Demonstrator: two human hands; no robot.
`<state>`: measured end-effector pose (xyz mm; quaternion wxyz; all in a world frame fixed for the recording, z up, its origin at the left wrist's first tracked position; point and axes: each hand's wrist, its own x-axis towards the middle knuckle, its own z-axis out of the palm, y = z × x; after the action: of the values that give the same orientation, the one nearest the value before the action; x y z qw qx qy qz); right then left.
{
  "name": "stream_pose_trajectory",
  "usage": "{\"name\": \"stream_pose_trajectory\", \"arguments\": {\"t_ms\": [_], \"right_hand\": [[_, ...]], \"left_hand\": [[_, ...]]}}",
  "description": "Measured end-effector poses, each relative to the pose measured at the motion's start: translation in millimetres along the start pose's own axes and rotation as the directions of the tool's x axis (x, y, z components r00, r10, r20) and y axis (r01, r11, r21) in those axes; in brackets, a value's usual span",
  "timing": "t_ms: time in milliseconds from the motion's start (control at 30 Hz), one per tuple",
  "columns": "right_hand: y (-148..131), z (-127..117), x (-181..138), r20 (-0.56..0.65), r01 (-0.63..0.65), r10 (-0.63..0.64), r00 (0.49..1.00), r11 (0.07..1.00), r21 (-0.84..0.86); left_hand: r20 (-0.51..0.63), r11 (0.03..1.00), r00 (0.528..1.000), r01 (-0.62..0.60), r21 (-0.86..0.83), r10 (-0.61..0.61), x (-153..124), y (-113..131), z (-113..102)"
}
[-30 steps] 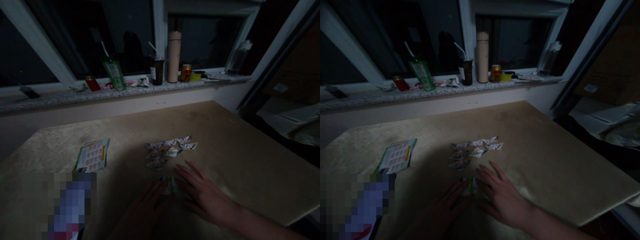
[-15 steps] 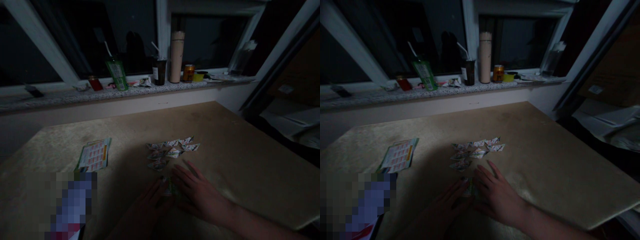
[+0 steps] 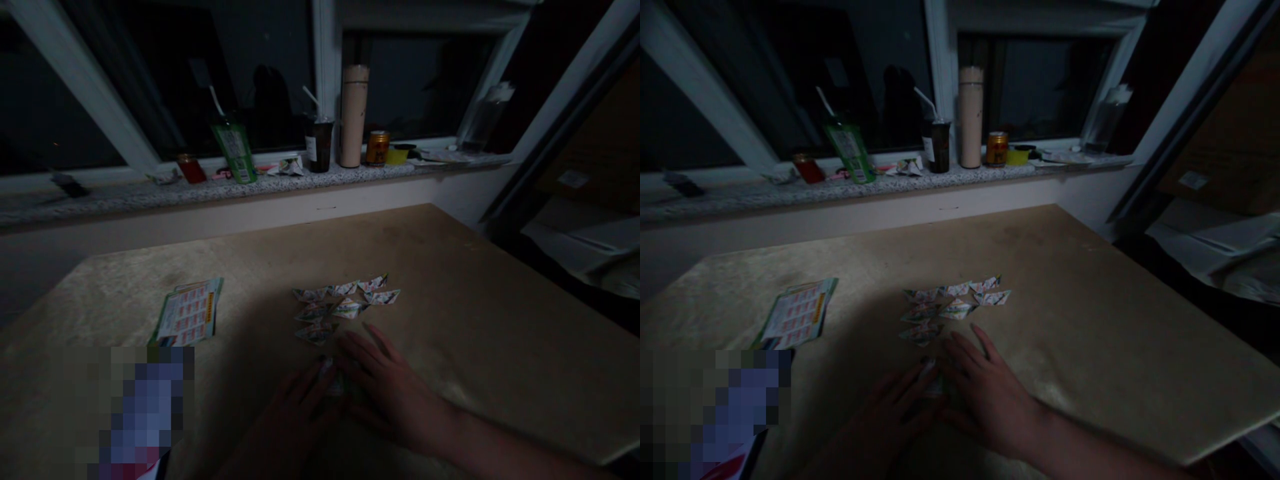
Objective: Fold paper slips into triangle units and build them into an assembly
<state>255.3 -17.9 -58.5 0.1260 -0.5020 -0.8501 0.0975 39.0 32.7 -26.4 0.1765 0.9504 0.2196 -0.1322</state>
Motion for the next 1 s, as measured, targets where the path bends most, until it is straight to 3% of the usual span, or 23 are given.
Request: {"name": "stream_pose_trajectory", "arguments": {"t_ms": [200, 367, 733, 1000], "right_hand": [[0, 0, 2, -0.046, 0.017, -0.016, 0.999, 1.0, 0.012], [1, 0, -2, -0.049, 0.018, -0.021, 0.999, 0.999, -0.047], [4, -4, -9, -0.118, -0.003, -0.008, 0.993, 0.995, -0.096], [8, -3, -19, -0.098, -0.021, 0.009, 0.995, 0.993, -0.119]], "left_hand": [[0.016, 0.999, 0.999, -0.031, 0.009, 0.03, 3, -7, 10], [-0.05, 0.999, 0.998, -0.043, 0.03, 0.045, 5, -15, 23], [0.005, 0.999, 0.999, -0.039, 0.015, 0.039, 5, -12, 15], [0.025, 0.999, 0.999, -0.036, -0.015, 0.036, 6, -13, 18]]}}
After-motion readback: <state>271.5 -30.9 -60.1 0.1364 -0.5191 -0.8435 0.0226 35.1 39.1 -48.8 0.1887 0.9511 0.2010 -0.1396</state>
